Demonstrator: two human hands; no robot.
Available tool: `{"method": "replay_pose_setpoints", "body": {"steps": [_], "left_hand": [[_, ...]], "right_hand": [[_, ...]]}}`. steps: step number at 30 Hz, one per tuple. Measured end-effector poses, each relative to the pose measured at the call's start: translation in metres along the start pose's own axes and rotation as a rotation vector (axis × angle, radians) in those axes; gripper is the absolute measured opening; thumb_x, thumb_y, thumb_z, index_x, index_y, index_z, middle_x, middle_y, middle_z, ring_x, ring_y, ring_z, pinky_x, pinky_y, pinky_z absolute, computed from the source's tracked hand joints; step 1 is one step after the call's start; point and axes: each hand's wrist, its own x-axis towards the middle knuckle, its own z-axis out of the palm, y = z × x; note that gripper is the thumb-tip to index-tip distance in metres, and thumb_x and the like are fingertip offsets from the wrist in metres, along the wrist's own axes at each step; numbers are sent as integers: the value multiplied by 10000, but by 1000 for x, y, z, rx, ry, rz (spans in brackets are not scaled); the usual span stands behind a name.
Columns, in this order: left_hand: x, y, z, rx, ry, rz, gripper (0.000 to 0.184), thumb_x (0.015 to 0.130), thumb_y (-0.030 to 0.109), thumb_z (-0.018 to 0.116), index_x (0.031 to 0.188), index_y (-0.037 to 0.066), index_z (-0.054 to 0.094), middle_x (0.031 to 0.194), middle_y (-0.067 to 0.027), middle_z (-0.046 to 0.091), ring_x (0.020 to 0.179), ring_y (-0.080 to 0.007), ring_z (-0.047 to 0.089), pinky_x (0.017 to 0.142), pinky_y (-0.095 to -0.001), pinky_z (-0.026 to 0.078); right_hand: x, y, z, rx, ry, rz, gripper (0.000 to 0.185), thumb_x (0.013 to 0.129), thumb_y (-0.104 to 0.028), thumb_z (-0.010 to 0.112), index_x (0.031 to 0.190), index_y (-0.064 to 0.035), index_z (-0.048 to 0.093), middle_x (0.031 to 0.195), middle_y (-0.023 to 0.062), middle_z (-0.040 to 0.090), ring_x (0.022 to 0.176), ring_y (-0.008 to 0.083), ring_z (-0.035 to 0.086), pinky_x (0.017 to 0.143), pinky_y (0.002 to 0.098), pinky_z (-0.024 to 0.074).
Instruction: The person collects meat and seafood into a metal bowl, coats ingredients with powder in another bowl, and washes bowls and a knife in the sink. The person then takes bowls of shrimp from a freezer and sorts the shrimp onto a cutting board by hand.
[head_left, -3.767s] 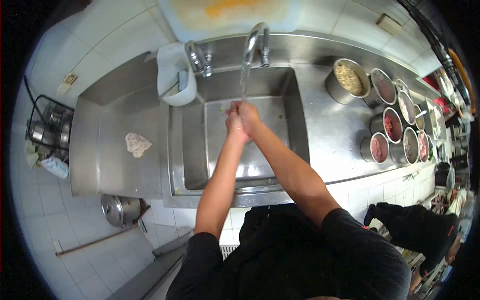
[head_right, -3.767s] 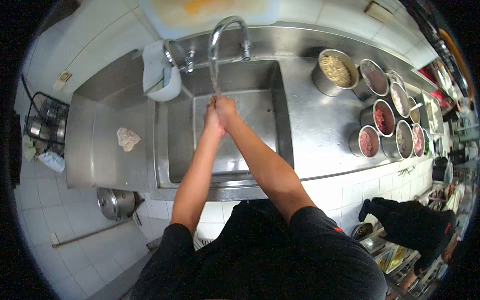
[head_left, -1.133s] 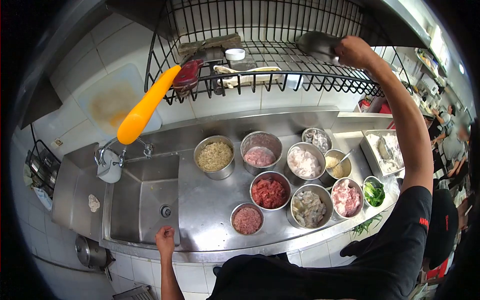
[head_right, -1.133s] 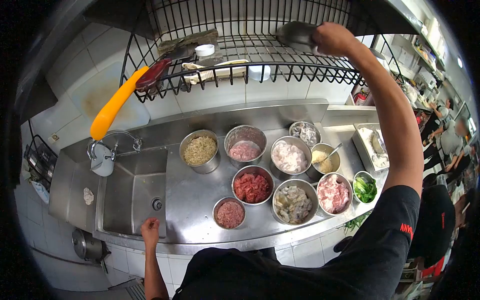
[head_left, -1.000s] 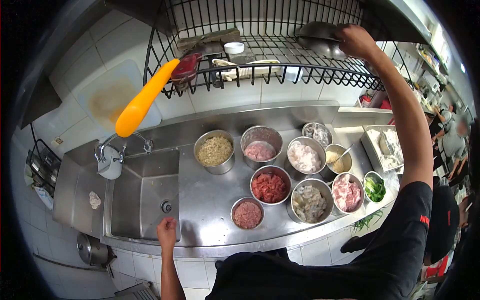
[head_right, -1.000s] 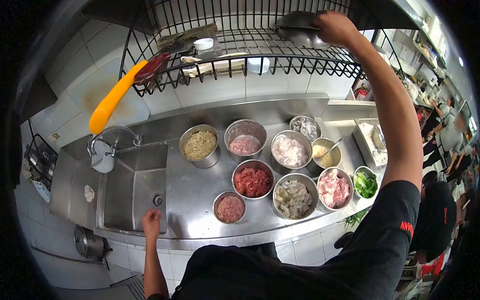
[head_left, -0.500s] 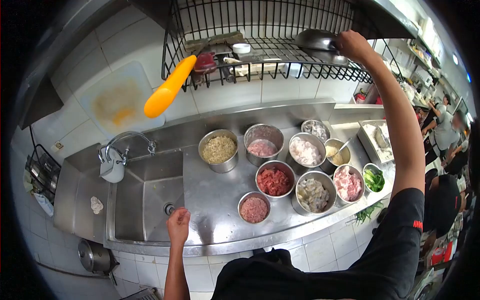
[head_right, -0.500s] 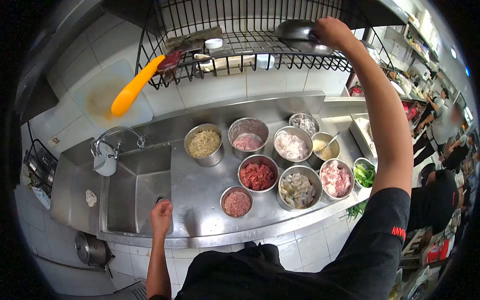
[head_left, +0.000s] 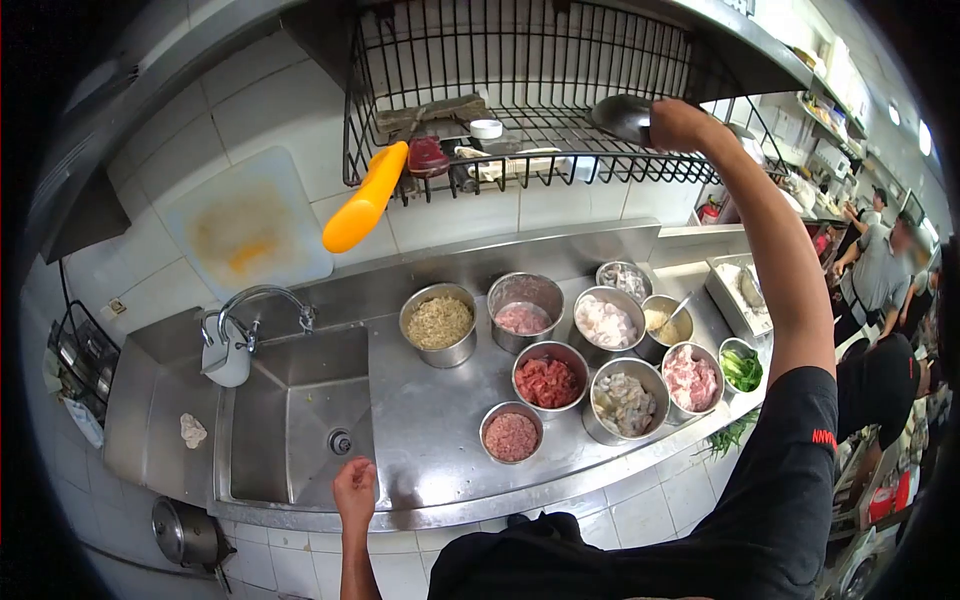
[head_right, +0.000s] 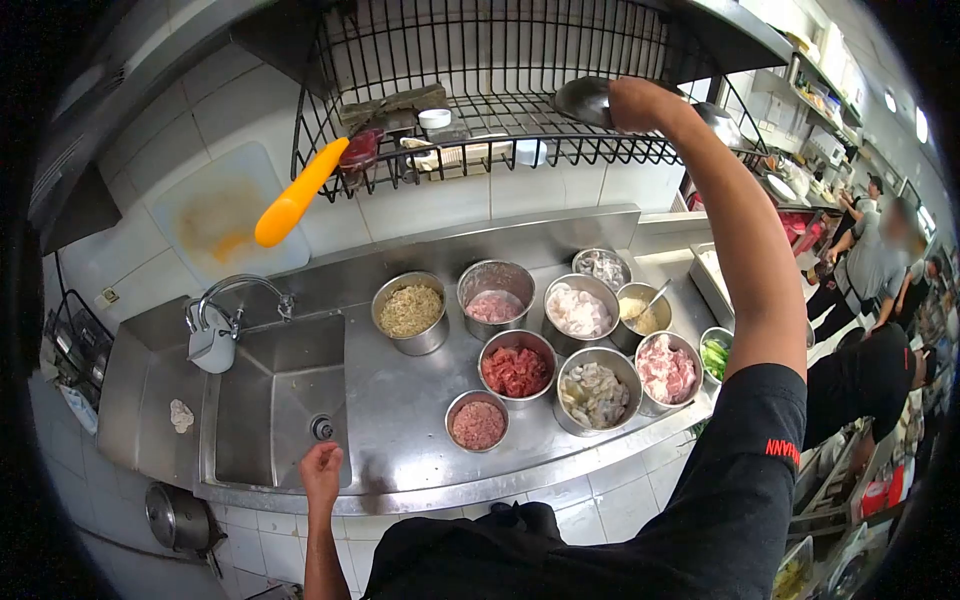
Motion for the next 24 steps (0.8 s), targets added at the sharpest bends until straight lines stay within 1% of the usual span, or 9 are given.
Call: {"method": "replay_pose_setpoints", "body": {"steps": [5, 10, 12, 14, 17, 19, 22, 23, 24], "left_hand": [[2, 5, 8, -49, 26, -24, 148, 804, 63, 627, 918, -31, 626, 920, -99, 637, 762, -143, 609, 692, -256, 489], [6, 5, 16, -31, 40, -6, 172, 804, 82, 636, 930, -34, 630, 874, -100, 638, 741, -139, 605, 679, -257, 486], [6, 10, 19, -20, 45, -29, 172, 803, 85, 638, 927, -33, 631, 867, -98, 639, 739, -138, 605, 678, -256, 486], [6, 9, 22, -6, 42, -43, 172, 802, 87, 641, 925, -32, 632, 859, -97, 640, 737, -137, 604, 677, -255, 485], [8, 6, 29, -23, 63, -29, 175, 800, 91, 648, 924, -31, 631, 858, -93, 641, 738, -131, 601, 675, -255, 485], [8, 11, 30, 10, 54, -32, 177, 798, 94, 654, 923, -29, 631, 857, -92, 641, 738, -129, 599, 675, -258, 486], [10, 13, 36, -8, 54, 15, 182, 796, 99, 659, 927, -23, 628, 864, -100, 646, 734, -142, 603, 679, -264, 488], [11, 14, 38, -3, 55, 11, 182, 796, 99, 659, 927, -23, 628, 864, -100, 646, 734, -142, 603, 679, -264, 488], [12, 16, 39, 14, 51, 27, 181, 796, 99, 660, 931, -17, 629, 890, -109, 646, 754, -154, 607, 687, -268, 489]], "right_hand": [[11, 6, 8, -160, -28, -81, 111, 674, -58, 580, 710, 22, 648, 724, 195, 637, 688, 330, 638, 647, 399, 513], [26, 16, 20, -181, 31, -135, 108, 662, -76, 586, 676, 12, 646, 703, 197, 628, 685, 336, 633, 645, 403, 513], [34, 24, 25, -159, 38, -175, 85, 614, -125, 641, 669, -64, 665, 662, 150, 623, 661, 330, 615, 621, 409, 493], [34, 25, 24, -162, 1, -208, 102, 603, -130, 648, 677, -60, 657, 668, 144, 626, 670, 329, 617, 622, 408, 495], [26, 19, 21, -222, 89, -246, 109, 616, -123, 626, 698, -54, 648, 676, 160, 619, 679, 339, 616, 637, 423, 498], [18, 15, 13, -230, 160, -182, 129, 665, -91, 573, 740, -25, 656, 736, 199, 629, 729, 355, 627, 672, 428, 507], [22, 23, 13, -229, 277, -112, 163, 678, -92, 554, 794, -32, 653, 780, 201, 631, 767, 353, 626, 692, 430, 508], [28, 33, 21, -242, 355, -167, 155, 689, -134, 569, 802, -57, 641, 740, 200, 615, 733, 356, 619, 659, 451, 499], [39, 45, 25, -294, 386, -120, 169, 696, -146, 572, 824, -58, 637, 749, 197, 616, 737, 357, 618, 658, 450, 499]]}}
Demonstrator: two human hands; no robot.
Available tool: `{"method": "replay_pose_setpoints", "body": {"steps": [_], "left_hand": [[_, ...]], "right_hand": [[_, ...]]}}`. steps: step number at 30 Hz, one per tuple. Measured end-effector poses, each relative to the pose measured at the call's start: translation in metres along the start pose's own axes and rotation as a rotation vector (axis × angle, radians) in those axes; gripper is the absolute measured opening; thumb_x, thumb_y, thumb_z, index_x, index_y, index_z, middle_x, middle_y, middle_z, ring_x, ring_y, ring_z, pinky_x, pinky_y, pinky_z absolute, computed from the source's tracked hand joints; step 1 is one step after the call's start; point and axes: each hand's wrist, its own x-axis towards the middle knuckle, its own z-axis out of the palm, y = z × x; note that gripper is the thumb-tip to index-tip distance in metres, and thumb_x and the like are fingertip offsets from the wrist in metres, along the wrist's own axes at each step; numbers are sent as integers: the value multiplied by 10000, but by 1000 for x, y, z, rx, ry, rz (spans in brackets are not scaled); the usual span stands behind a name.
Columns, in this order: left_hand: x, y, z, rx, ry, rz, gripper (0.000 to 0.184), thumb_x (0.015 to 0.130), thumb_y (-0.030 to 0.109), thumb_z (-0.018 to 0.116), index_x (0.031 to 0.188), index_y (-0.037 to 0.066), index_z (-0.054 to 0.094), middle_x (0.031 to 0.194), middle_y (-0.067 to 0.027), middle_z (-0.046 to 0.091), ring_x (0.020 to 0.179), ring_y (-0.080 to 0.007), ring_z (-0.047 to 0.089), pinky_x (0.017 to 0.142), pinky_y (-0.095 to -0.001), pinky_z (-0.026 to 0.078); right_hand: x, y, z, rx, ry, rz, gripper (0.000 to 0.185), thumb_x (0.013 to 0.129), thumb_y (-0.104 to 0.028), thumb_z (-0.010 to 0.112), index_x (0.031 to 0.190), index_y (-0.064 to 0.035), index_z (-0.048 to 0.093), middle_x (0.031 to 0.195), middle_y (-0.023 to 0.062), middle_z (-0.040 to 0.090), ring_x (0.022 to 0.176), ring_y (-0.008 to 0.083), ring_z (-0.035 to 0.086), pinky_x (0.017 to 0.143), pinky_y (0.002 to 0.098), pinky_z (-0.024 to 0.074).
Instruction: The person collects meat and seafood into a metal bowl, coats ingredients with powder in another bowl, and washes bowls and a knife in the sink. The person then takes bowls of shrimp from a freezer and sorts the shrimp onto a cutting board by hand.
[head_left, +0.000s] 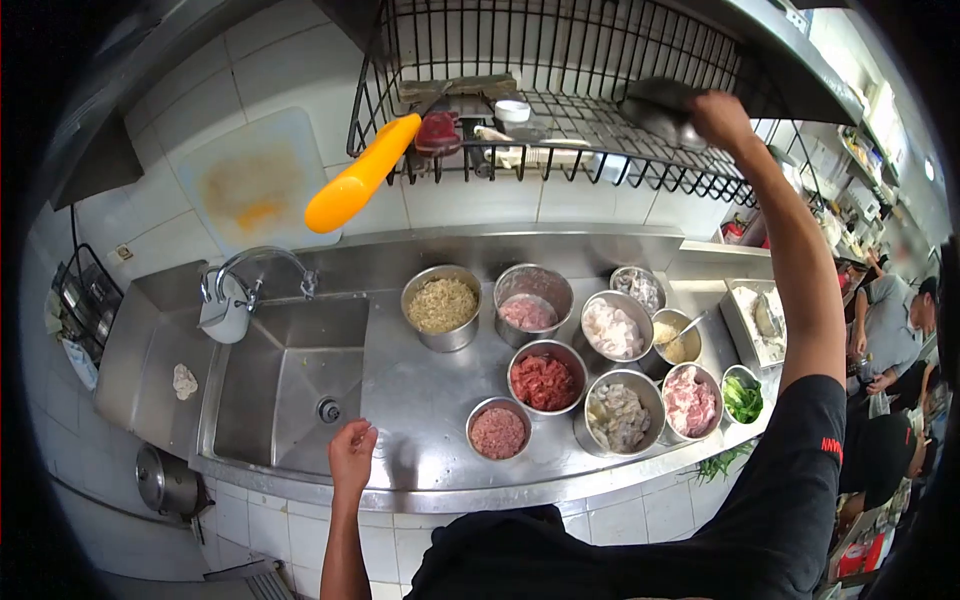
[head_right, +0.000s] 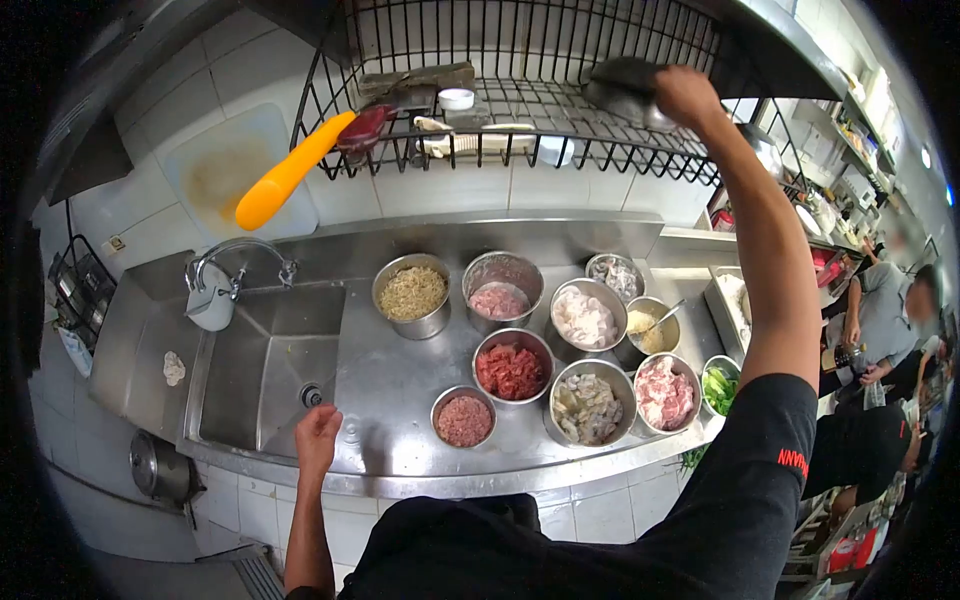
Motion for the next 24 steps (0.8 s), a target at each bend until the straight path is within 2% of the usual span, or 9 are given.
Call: {"method": "replay_pose_setpoints", "body": {"steps": [6, 7, 9, 10, 11, 12, 16, 18, 24], "left_hand": [[-3, 27, 7, -6, -1, 168, 157, 804, 86, 648, 933, -1, 628, 1034, -138, 622, 869, -190, 610, 725, -287, 501], [-5, 27, 9, -54, 2, 162, 154, 805, 82, 646, 931, -4, 628, 1046, -138, 619, 868, -189, 610, 724, -286, 503], [-10, 30, 10, -64, -41, 136, 152, 806, 79, 643, 931, -5, 628, 1055, -135, 617, 868, -184, 610, 721, -281, 505], [-13, 32, 11, -87, -63, 129, 150, 807, 75, 641, 932, -7, 628, 1064, -132, 614, 867, -180, 610, 718, -276, 506], [-17, 34, 10, -81, -86, 138, 150, 810, 74, 637, 931, -13, 627, 1060, -129, 616, 860, -172, 610, 715, -266, 507], [-20, 33, 10, -76, -104, 122, 150, 810, 74, 637, 931, -13, 627, 1060, -129, 616, 860, -172, 610, 715, -266, 507], [-31, 29, 10, -118, -171, 125, 151, 816, 73, 632, 938, -15, 621, 1053, -120, 616, 855, -163, 610, 721, -271, 507], [-40, 32, 7, -213, -265, 49, 162, 821, 71, 625, 963, -6, 616, 1055, -109, 610, 860, -151, 609, 724, -272, 507], [-57, 55, -5, -605, -524, -257, 249, 891, 166, 568, 1043, -31, 557, 1012, -121, 588, 810, -190, 624, 706, -305, 529]], "right_hand": [[-8, 45, 12, -130, 300, 139, 205, 761, -254, 592, 879, -104, 670, 796, 133, 654, 714, 297, 639, 630, 394, 506], [-16, 5, -28, -82, 545, 275, 163, 568, -87, 638, 727, -63, 618, 718, 140, 603, 732, 282, 614, 657, 377, 482], [-49, -23, -78, 150, 825, 173, 203, 580, -20, 618, 782, -2, 610, 755, 135, 611, 683, 269, 598, 647, 354, 481], [-60, -30, -108, 217, 381, 475, 559, 783, -415, 627, 1098, 43, 567, 1030, 302, 578, 879, 378, 612, 682, 488, 533], [-74, -32, -112, 50, 362, 586, 486, 862, -338, 542, 1040, 113, 545, 1050, 347, 539, 813, 363, 619, 679, 390, 553], [-113, -11, -83, 79, 754, 564, 249, 809, -277, 602, 994, -131, 678, 859, 153, 660, 728, 223, 657, 642, 316, 510], [-219, -73, -125, 295, 1117, 585, 94, 770, -14, 601, 785, 48, 670, 814, 105, 674, 640, 145, 614, 562, 267, 511], [-242, -153, -150, 804, 1230, 955, 146, 743, -27, 615, 847, 67, 657, 753, 101, 659, 589, 140, 585, 542, 243, 470], [-302, -344, -130, 1381, -42, 1385, 162, 775, -94, 641, 690, -65, 506, 580, 7, 491, 473, 119, 442, 442, 284, 367]]}}
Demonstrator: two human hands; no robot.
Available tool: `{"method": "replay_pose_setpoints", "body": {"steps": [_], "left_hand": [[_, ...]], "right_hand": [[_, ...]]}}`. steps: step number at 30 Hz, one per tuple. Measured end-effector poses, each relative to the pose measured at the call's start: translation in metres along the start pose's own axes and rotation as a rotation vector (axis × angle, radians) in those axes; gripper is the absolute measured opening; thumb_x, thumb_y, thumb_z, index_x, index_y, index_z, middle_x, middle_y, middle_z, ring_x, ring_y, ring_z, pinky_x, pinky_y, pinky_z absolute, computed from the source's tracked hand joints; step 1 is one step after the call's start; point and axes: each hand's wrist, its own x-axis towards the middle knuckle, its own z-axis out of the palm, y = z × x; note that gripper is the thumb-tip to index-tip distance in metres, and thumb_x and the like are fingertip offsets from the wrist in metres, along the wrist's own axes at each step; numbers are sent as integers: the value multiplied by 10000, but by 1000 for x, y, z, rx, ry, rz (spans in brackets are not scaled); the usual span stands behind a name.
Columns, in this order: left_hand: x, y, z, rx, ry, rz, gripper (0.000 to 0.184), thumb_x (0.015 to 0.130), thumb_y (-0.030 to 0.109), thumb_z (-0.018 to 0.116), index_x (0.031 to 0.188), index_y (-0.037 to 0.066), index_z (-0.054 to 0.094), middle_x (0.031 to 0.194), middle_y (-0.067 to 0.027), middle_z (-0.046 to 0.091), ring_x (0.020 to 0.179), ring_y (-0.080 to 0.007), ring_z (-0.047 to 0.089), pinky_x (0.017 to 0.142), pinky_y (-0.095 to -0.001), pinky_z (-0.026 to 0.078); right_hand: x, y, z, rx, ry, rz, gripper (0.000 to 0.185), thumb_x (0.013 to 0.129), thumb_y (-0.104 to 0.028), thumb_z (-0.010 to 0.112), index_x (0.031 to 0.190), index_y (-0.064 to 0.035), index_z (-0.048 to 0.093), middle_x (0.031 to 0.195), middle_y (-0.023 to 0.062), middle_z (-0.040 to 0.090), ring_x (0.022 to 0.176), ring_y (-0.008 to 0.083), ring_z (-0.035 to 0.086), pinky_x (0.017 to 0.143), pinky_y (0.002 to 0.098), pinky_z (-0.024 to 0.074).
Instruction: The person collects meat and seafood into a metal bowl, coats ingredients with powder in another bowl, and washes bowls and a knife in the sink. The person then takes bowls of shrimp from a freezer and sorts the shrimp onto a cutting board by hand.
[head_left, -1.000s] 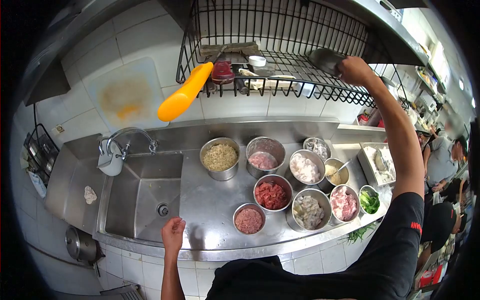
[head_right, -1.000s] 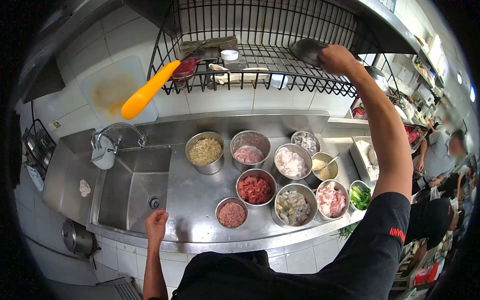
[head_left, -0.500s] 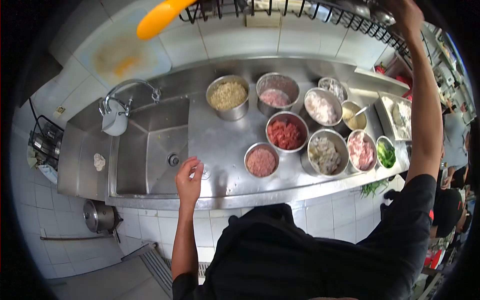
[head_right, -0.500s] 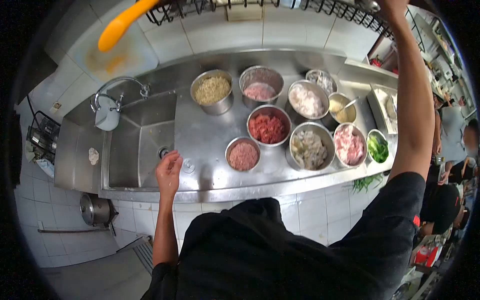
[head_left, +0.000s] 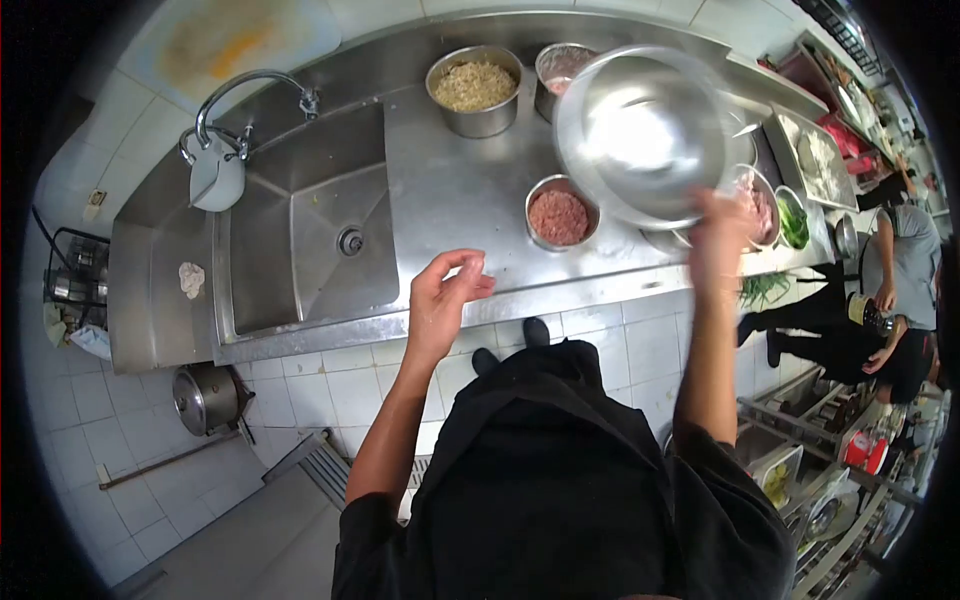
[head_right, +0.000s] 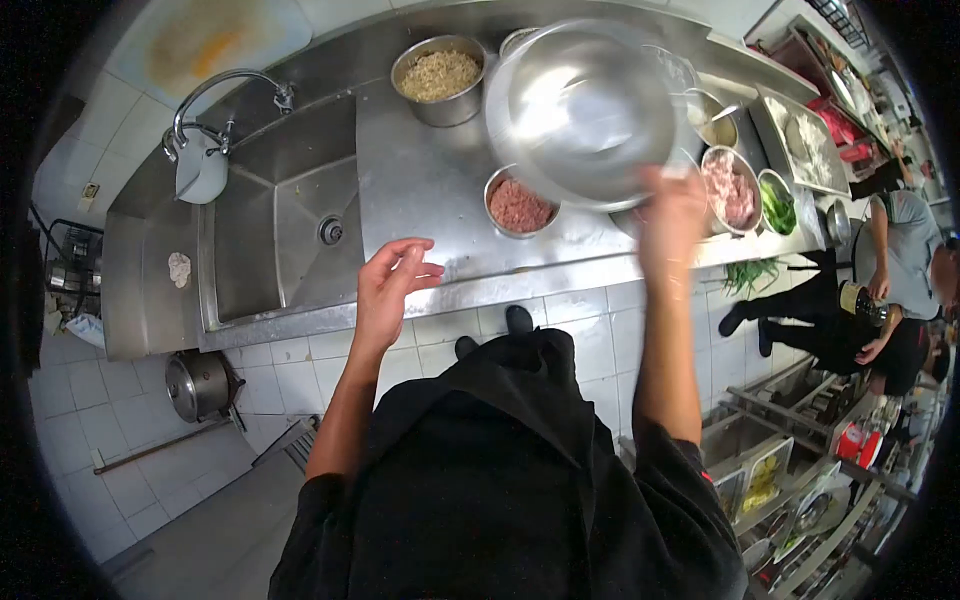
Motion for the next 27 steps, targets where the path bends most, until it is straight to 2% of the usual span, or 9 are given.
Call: {"method": "replay_pose_setpoints", "body": {"steps": [2, 4, 6, 10, 16, 19, 23, 26, 27], "left_hand": [[-7, -2, -8, -110, -35, -35, 264, 914, 193, 533, 1066, -22, 544, 990, -116, 588, 805, -210, 631, 701, -332, 541], [-11, -7, -23, -253, 49, -104, 255, 917, 209, 521, 1061, -3, 519, 968, -101, 584, 788, -216, 635, 686, -340, 547], [-21, -13, -42, -202, 91, -97, 185, 892, 160, 549, 1001, 14, 516, 949, -89, 587, 766, -197, 633, 662, -337, 553], [-29, -28, -111, -26, 292, -8, 135, 818, 49, 575, 922, 29, 492, 844, -45, 521, 699, -116, 583, 553, -260, 541], [-24, 66, -207, 1543, 693, 886, 181, 748, -30, 515, 923, -9, 478, 869, -136, 477, 753, -292, 557, 654, -370, 464], [-24, 81, -243, 1648, 762, 760, 178, 753, -29, 516, 926, 2, 491, 919, -140, 487, 718, -315, 532, 632, -369, 454], [-29, 68, -240, 1367, 780, 609, 184, 749, -18, 527, 927, -6, 480, 920, -136, 502, 694, -307, 531, 612, -366, 449], [-22, 35, -229, -20, 607, 15, 128, 766, -7, 568, 830, 61, 481, 763, -38, 538, 646, -144, 542, 519, -278, 487], [-21, 30, -217, -22, 618, 15, 128, 766, -7, 568, 830, 61, 481, 763, -38, 538, 646, -144, 542, 519, -278, 487]], "right_hand": [[-45, 15, 46, 104, -290, 127, 160, 762, -68, 619, 676, -71, 484, 534, -13, 459, 454, 69, 391, 397, 252, 286], [-72, 52, 79, 105, -544, 240, 154, 721, -70, 603, 872, -49, 624, 584, -15, 523, 438, 59, 395, 396, 214, 306], [-109, 40, 101, 252, -633, 409, 101, 757, -13, 562, 832, -23, 629, 618, -20, 538, 498, 49, 425, 436, 224, 324], [-129, 47, 124, -33, -1000, 234, 208, 800, -177, 666, 881, 12, 635, 649, 54, 600, 557, 124, 543, 521, 280, 428], [-119, 40, 123, -208, -821, -317, 128, 772, -115, 650, 843, -10, 652, 683, 154, 612, 588, 270, 592, 585, 357, 461], [-90, 50, 109, -305, -635, -597, 121, 715, -41, 645, 832, -18, 661, 753, 166, 633, 684, 300, 627, 641, 364, 488], [-25, 45, 77, -445, -455, -592, 178, 678, -4, 614, 843, -38, 671, 841, 172, 644, 770, 313, 635, 717, 375, 494], [29, 44, 52, -511, -334, -600, 180, 676, -21, 606, 840, -47, 676, 859, 165, 641, 798, 329, 621, 744, 399, 485], [43, 41, 45, -513, -302, -581, 177, 682, -23, 605, 842, -50, 676, 848, 165, 637, 794, 328, 617, 733, 398, 484]]}}
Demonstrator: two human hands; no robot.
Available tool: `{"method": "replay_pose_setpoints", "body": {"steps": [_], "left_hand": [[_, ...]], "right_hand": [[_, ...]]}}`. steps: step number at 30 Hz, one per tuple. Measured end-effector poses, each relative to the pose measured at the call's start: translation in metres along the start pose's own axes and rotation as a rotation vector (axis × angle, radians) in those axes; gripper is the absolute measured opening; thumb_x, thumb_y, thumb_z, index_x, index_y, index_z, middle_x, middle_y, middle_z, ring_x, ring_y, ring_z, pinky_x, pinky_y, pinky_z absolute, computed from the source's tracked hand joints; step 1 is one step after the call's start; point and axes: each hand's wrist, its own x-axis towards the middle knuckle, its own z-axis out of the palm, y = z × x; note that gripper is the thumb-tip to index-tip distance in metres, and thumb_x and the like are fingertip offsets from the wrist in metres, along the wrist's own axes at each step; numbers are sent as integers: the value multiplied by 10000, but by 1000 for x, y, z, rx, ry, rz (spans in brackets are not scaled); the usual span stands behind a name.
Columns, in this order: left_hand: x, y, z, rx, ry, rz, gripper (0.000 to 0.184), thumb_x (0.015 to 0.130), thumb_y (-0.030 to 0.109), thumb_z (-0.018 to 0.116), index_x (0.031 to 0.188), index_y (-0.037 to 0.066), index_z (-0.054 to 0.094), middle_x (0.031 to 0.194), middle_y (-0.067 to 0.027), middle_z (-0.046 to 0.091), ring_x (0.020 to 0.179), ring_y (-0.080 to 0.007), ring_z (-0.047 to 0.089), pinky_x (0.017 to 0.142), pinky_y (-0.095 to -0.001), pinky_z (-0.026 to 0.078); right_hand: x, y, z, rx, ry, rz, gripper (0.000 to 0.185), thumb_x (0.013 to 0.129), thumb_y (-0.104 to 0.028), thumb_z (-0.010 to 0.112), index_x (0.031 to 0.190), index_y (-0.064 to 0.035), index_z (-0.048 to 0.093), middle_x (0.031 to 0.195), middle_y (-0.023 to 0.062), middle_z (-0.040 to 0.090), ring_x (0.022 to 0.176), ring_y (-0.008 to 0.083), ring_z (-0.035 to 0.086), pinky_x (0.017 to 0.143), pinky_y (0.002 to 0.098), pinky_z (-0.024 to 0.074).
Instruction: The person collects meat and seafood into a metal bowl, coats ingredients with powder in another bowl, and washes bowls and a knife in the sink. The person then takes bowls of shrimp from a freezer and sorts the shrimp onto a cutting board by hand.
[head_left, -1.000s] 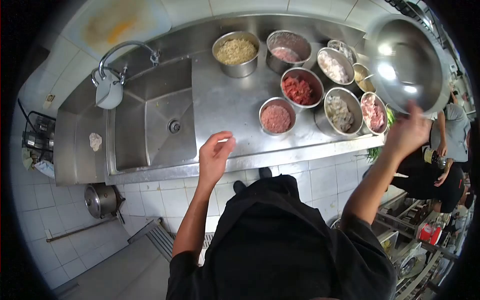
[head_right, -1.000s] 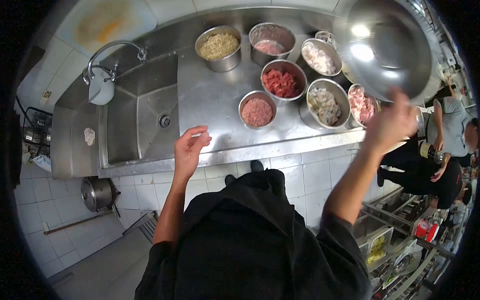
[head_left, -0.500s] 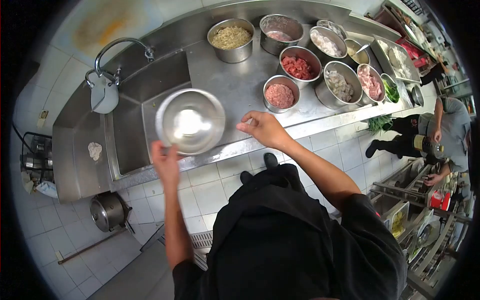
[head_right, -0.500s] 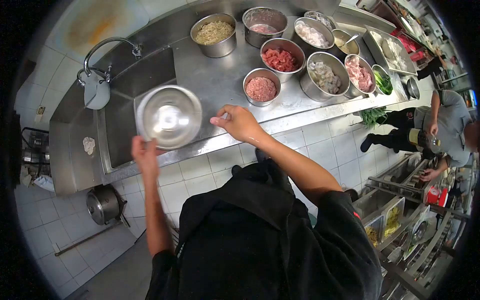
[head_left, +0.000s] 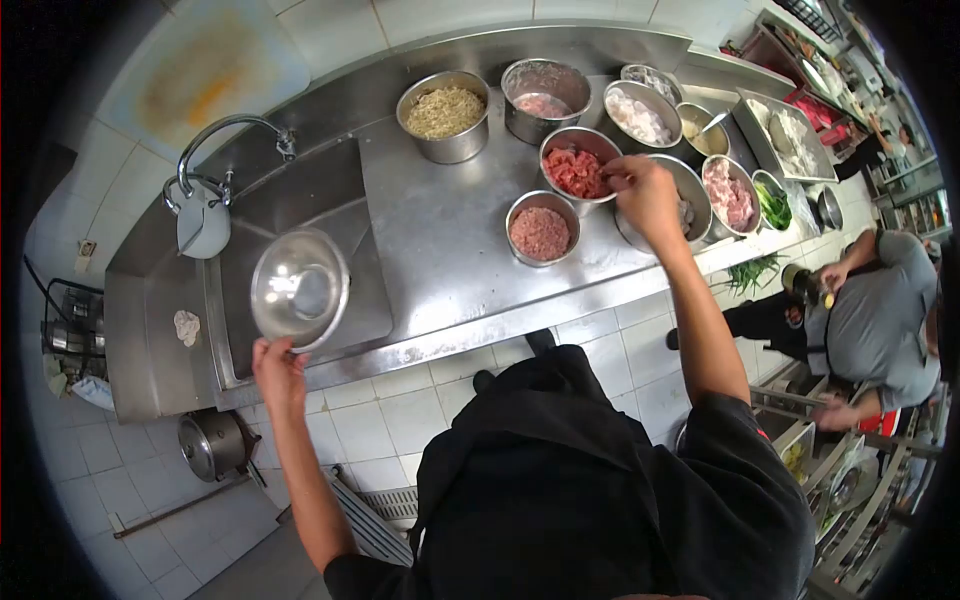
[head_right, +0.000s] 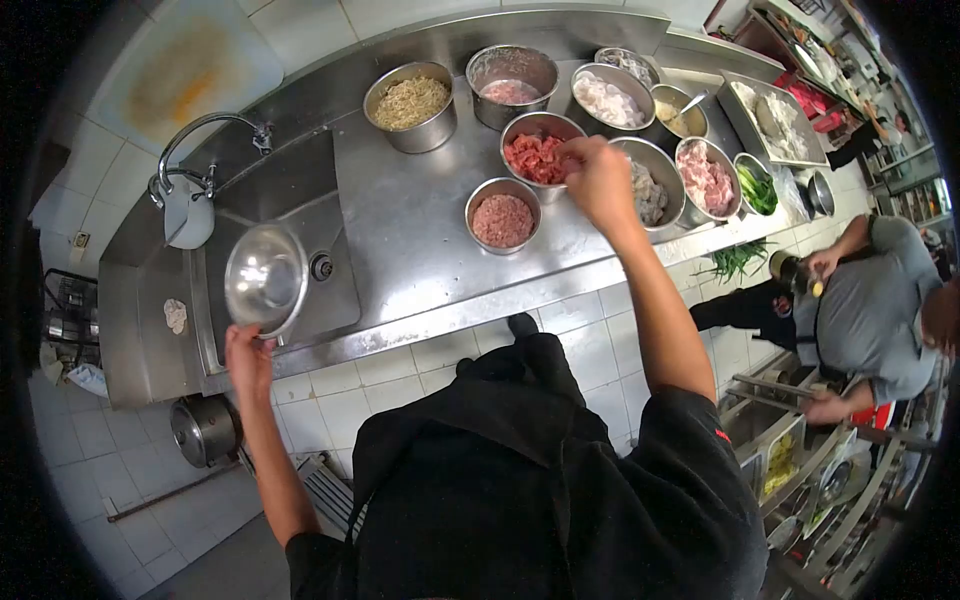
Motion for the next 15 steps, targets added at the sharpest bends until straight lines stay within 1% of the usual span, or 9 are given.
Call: {"method": "replay_pose_setpoints", "body": {"steps": [2, 3, 5, 6, 7, 9, 10, 12, 15], "left_hand": [[-25, -7, 40, -166, -8, -139, 137, 786, 8, 576, 802, 100, 477, 734, -8, 536, 611, -85, 528, 475, -216, 482], [-32, -6, 55, -163, -5, -141, 137, 786, 8, 576, 802, 100, 477, 734, -8, 536, 611, -85, 528, 475, -216, 482], [-42, -1, 80, 28, 5, -1, 131, 799, 6, 568, 800, 91, 469, 732, -7, 536, 615, -89, 536, 481, -232, 494], [-40, -3, 82, 204, 6, 107, 104, 794, -11, 559, 856, 41, 494, 774, -45, 538, 670, -133, 558, 531, -285, 498], [-40, -2, 88, 218, 5, 96, 104, 794, -11, 559, 856, 41, 494, 774, -45, 538, 670, -133, 558, 531, -285, 498], [-45, 4, 103, 964, 216, 753, 162, 787, -22, 547, 944, -18, 506, 886, -111, 542, 715, -215, 579, 569, -331, 478], [-48, 9, 110, 1070, 212, 902, 232, 774, -28, 531, 1002, -50, 502, 1007, -167, 526, 770, -309, 579, 614, -366, 459], [-49, 19, 121, 1158, 252, 937, 227, 768, -36, 521, 995, -48, 504, 1031, -175, 528, 803, -337, 569, 642, -386, 458], [-55, 26, 137, 1252, 320, 988, 246, 753, -53, 501, 998, -48, 507, 1056, -197, 537, 862, -379, 549, 712, -426, 448]], "right_hand": [[16, 8, -14, -26, 61, 89, 169, 699, -23, 595, 846, -52, 674, 809, 159, 627, 746, 324, 614, 701, 388, 483], [24, 16, -18, -24, 57, 91, 169, 699, -23, 595, 846, -52, 674, 809, 159, 627, 746, 324, 614, 701, 388, 483], [40, 39, -28, 28, 33, 79, 170, 702, -19, 590, 848, -41, 674, 820, 172, 631, 729, 296, 627, 686, 359, 488], [50, 52, -35, 87, 8, 91, 180, 695, -16, 594, 853, -34, 677, 808, 181, 637, 710, 275, 638, 671, 335, 493], [61, 66, -41, 23, 37, 89, 195, 694, -17, 591, 865, -36, 682, 779, 177, 644, 716, 268, 646, 667, 324, 496], [83, 100, -60, -40, 13, 101, 205, 707, -26, 579, 882, -47, 685, 751, 161, 648, 708, 261, 649, 667, 322, 498], [93, 118, -68, -99, 19, 114, 204, 715, -38, 578, 889, -52, 685, 761, 156, 652, 713, 253, 652, 670, 319, 498], [104, 139, -87, -131, 39, 107, 200, 735, -76, 586, 908, -65, 685, 794, 144, 662, 725, 235, 658, 675, 318, 499], [115, 158, -108, -140, 7, 151, 201, 747, -63, 591, 928, -33, 672, 826, 154, 668, 760, 232, 660, 709, 303, 495]]}}
